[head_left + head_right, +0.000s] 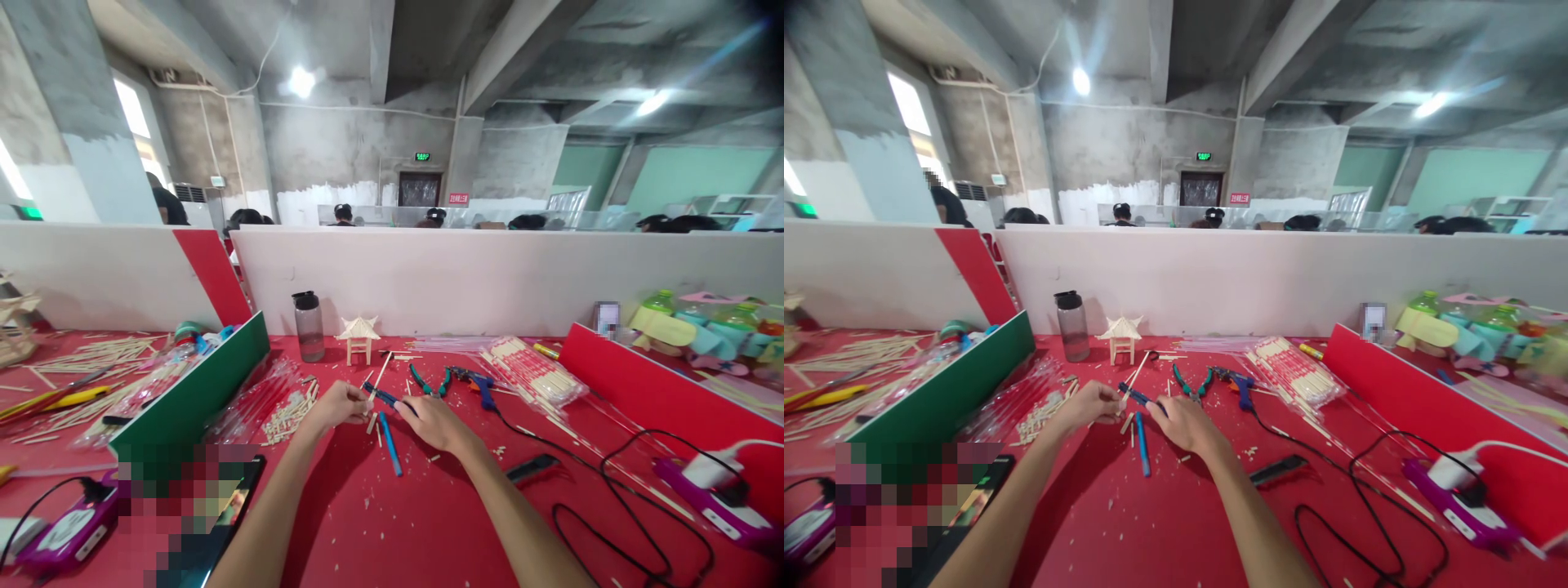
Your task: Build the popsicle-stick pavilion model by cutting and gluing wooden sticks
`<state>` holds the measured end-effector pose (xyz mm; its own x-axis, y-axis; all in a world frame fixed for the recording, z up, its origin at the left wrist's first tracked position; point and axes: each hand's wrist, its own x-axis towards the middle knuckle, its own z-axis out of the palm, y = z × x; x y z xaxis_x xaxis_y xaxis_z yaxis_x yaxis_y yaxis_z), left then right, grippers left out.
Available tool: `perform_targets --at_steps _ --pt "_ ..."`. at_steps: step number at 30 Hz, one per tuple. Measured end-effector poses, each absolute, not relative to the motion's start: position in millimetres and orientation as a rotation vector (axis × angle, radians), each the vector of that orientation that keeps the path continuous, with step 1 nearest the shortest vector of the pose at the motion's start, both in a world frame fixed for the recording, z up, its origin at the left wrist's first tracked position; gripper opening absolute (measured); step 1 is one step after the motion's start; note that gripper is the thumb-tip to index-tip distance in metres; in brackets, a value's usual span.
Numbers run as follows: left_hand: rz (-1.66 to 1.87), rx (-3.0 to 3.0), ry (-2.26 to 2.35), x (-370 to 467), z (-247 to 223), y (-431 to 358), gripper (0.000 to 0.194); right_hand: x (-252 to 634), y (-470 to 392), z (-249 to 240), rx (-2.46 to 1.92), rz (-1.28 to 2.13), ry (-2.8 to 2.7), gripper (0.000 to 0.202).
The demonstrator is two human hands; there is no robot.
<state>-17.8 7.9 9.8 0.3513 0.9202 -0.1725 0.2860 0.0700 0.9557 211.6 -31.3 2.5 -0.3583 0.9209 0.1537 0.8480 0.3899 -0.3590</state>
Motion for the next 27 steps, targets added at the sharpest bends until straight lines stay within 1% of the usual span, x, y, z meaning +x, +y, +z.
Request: perform_targets --at_steps 5,27 --pt "0.672 1.492 1.169 -19.2 9.3 8.7 0.039 210.6 -30.7 2.7 -1.551 0.289 -2.328 0.054" --pt "0.662 1.468 1.155 -16.9 6.2 10.0 0.04 214.9 -31.3 2.5 -1.504 0.283 -2.328 0.054"
